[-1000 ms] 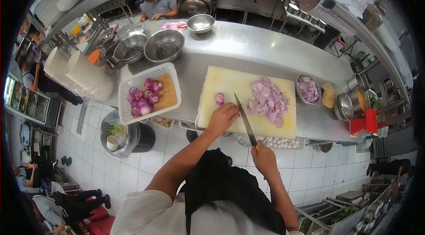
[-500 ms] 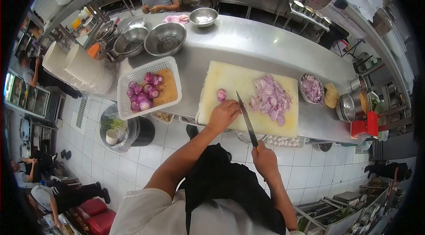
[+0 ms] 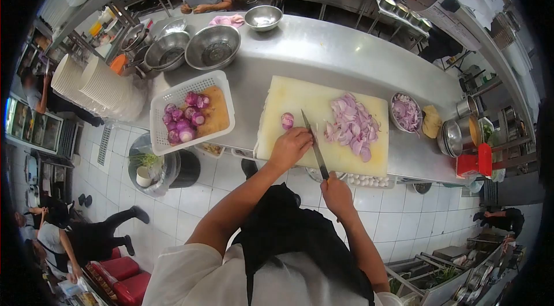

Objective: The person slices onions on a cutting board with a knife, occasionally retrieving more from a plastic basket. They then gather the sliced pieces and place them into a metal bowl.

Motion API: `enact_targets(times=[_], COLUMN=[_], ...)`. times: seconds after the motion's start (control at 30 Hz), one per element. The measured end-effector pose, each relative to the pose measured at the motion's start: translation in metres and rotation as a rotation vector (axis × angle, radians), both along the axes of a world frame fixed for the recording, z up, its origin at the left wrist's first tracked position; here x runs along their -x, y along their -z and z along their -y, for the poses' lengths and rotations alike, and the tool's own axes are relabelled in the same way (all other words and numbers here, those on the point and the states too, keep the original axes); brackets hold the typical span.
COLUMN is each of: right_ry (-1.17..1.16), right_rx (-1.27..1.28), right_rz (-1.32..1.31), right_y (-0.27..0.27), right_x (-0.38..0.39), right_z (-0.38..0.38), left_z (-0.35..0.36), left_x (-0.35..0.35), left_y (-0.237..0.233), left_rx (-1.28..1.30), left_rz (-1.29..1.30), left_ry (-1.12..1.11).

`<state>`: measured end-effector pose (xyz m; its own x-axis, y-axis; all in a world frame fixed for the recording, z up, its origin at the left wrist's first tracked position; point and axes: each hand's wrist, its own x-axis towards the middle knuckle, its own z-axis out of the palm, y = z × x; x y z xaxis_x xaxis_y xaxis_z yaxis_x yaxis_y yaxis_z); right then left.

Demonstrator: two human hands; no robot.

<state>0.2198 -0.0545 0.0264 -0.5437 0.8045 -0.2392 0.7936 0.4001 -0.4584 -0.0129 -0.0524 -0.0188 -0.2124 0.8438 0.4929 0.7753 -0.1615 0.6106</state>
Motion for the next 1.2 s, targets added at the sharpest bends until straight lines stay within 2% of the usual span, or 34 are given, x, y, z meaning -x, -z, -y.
enact_targets(times=[0.2, 0.3, 0.33, 0.43, 0.47, 0.57, 0.67, 0.77, 0.87, 0.93, 1.0, 1.07, 1.1, 1.17, 1.2], right_ry=[-0.041, -0.027, -0.088, -0.011, 0.029, 0.125, 0.159, 0.094, 0.055, 0.145, 0.285, 0.312, 0.292, 0.28, 0.181], right_rx=[0.057, 0.242, 0.061, -0.194, -0.246, -0.244, -0.134, -0.006, 0.196, 0.351, 0.536, 0.627, 0.573, 0.373, 0.145], right_rz=[-0.03, -0.124, -0.096, 0.083, 0.065, 0.018, -0.083, -0.158, -0.185, -0.282, -0.386, -0.395, -0.405, -0.349, -0.247], right_y=[0.003, 0.0, -0.001, -0.012, -0.017, -0.034, -0.034, -0.011, 0.006, 0.032, 0.004, 0.035, 0.018, 0.041, 0.052], right_x=[-0.007, -0.028, -0.034, -0.04, -0.041, -0.039, -0.04, -0.046, -0.049, -0.051, -0.039, -0.049, -0.044, -0.048, -0.051], right_z=[-0.011, -0.026, -0.027, -0.024, -0.024, -0.024, -0.018, -0.013, -0.012, -0.017, -0.019, -0.044, -0.045, -0.06, -0.066], left_z=[0.002, 0.0, -0.003, -0.018, -0.025, -0.04, -0.046, -0.034, -0.025, -0.025, -0.026, -0.024, -0.03, -0.027, -0.022], left_x=[-0.002, -0.005, -0.006, -0.008, -0.011, -0.027, -0.03, -0.004, 0.032, 0.05, 0.057, 0.044, 0.041, 0.025, 0.016], left_y=[-0.01, -0.011, -0.01, 0.004, 0.011, -0.004, -0.027, -0.048, -0.03, 0.006, 0.037, 0.02, 0.029, 0.013, 0.004], left_rx=[0.037, 0.063, 0.064, 0.086, 0.097, 0.177, 0.17, 0.096, 0.094, 0.232, 0.166, 0.289, 0.305, 0.43, 0.427], left_rz=[-0.029, -0.067, -0.09, -0.108, -0.105, 0.203, 0.508, 0.102, -0.125, -0.153, -0.164, -0.138, -0.244, -0.206, -0.225], left_ry=[0.033, 0.02, 0.014, 0.008, 0.009, 0.002, 0.024, -0.087, -0.136, -0.092, -0.095, -0.138, -0.123, -0.146, -0.154])
